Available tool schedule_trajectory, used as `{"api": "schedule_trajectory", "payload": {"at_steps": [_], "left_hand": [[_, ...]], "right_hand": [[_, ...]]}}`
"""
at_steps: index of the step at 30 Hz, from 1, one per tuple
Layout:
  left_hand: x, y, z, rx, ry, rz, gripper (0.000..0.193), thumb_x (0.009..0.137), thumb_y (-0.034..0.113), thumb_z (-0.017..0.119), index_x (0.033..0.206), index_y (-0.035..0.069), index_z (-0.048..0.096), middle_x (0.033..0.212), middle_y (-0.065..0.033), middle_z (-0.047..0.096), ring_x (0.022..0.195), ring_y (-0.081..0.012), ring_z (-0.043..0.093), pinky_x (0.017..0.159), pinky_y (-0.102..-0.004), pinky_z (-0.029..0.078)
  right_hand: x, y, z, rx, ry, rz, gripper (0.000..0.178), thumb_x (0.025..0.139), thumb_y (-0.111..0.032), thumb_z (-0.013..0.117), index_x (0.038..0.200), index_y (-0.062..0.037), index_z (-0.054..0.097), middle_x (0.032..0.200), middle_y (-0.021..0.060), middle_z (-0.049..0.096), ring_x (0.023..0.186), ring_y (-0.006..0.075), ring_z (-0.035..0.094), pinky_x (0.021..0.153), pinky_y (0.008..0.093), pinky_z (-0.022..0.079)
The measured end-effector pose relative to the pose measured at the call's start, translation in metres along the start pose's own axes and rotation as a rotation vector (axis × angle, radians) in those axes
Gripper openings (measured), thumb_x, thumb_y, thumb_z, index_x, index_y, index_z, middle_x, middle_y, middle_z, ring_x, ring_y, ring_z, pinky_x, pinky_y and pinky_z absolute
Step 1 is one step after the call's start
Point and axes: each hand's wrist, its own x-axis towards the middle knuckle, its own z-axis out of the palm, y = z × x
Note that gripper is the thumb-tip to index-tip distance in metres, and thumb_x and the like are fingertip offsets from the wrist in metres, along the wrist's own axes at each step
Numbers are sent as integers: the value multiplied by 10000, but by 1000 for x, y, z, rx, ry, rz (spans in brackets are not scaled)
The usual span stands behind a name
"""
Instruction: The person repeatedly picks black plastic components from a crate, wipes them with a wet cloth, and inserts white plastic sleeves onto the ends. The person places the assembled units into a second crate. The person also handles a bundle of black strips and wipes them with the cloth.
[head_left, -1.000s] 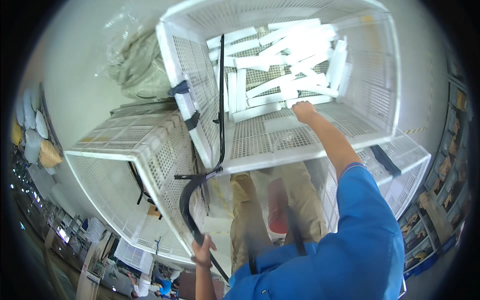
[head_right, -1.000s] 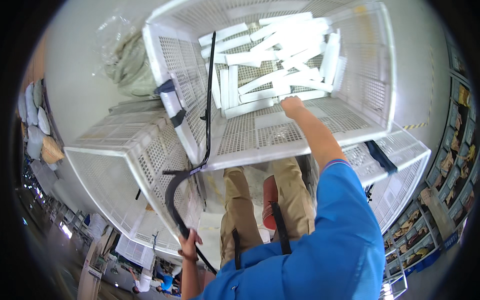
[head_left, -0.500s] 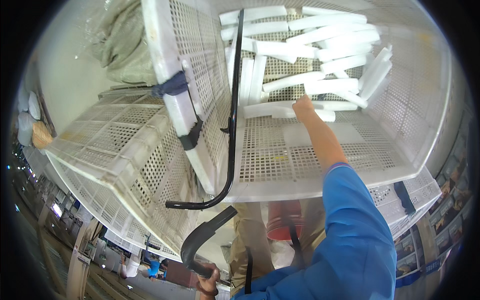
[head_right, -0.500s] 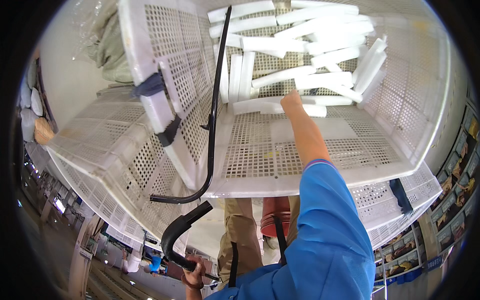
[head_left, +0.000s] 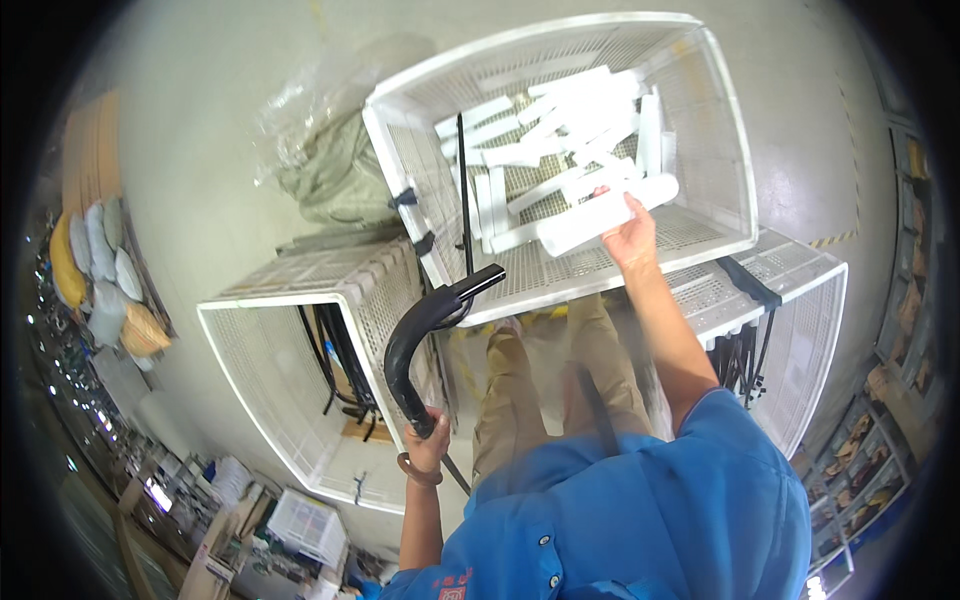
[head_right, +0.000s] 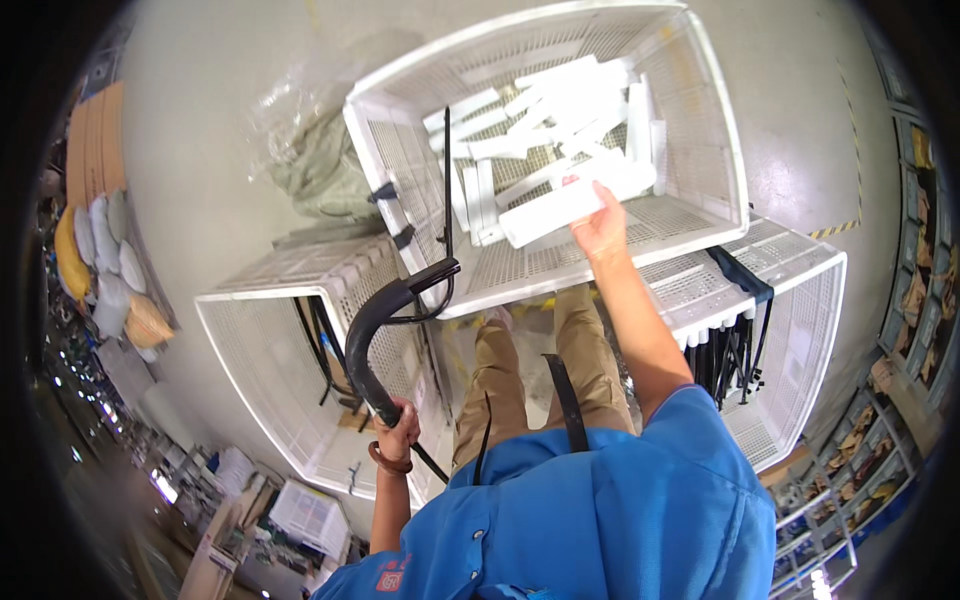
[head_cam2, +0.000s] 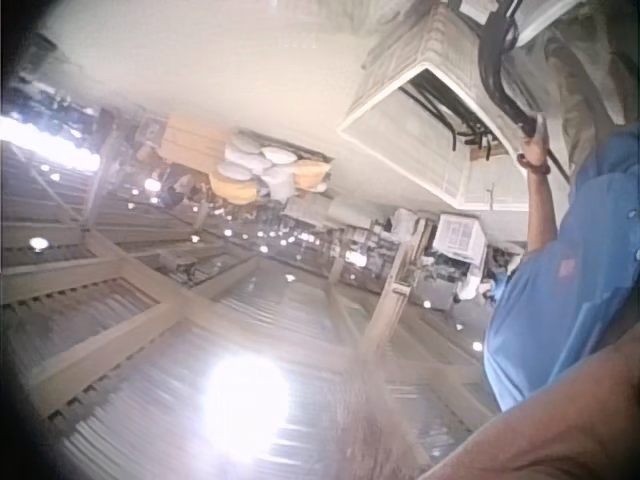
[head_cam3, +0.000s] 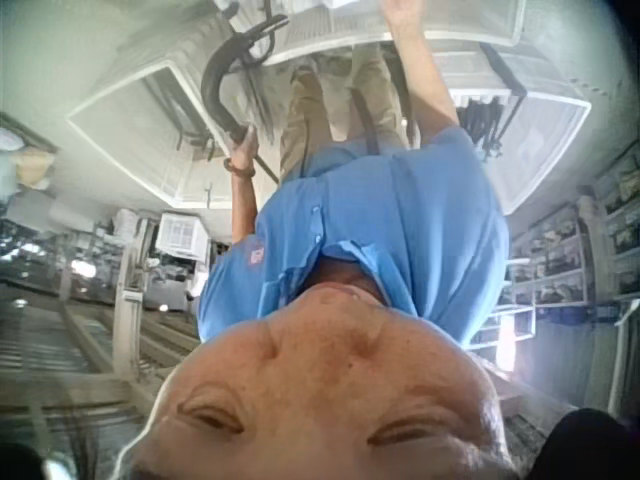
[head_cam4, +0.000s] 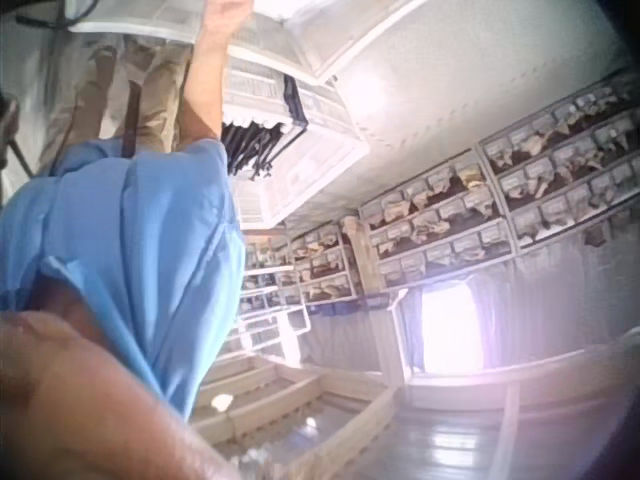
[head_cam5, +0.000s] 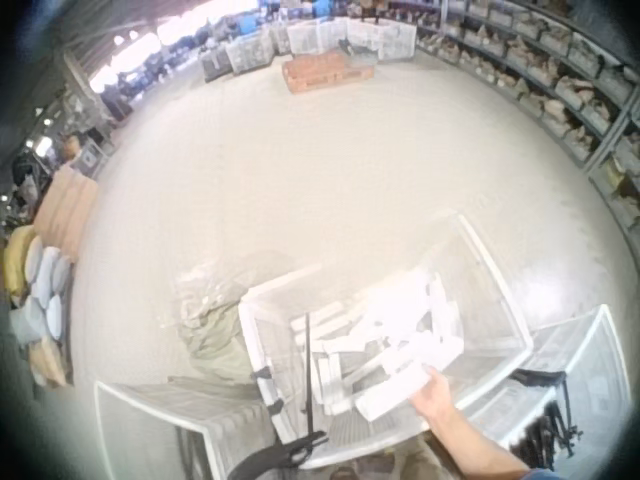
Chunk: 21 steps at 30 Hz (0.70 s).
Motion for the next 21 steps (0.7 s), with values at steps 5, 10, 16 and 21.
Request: {"api": "schedule_trajectory", "payload": {"at_steps": [5,10,16,21], "left_hand": [[-32,27,7,15,-93,70,72,912,93,675,896,85,605,635,50,525,490,-38,453,435,-198,329],[-40,19,9,269,-40,264,100,879,110,732,830,71,655,630,66,550,519,-18,470,473,-201,350],[-15,-1,17,505,-57,492,298,840,289,793,829,26,654,697,17,597,653,-75,533,610,-289,466],[-37,64,-10,431,-288,433,242,883,246,750,801,61,617,637,21,571,530,-32,473,479,-228,384]], "right_hand": [[-46,7,13,152,-52,42,434,890,-107,585,1247,120,486,1140,231,627,1119,355,602,1031,465,474],[-109,52,54,127,-169,27,365,893,-144,591,1154,100,516,1103,213,633,1069,351,611,1023,478,469],[-227,154,130,-4,-81,86,423,950,-318,612,1177,14,482,1015,185,629,956,324,632,918,518,517],[-333,90,112,-1274,-355,-249,572,889,-369,704,1286,-3,516,1098,110,657,1036,238,642,940,397,504]]}}
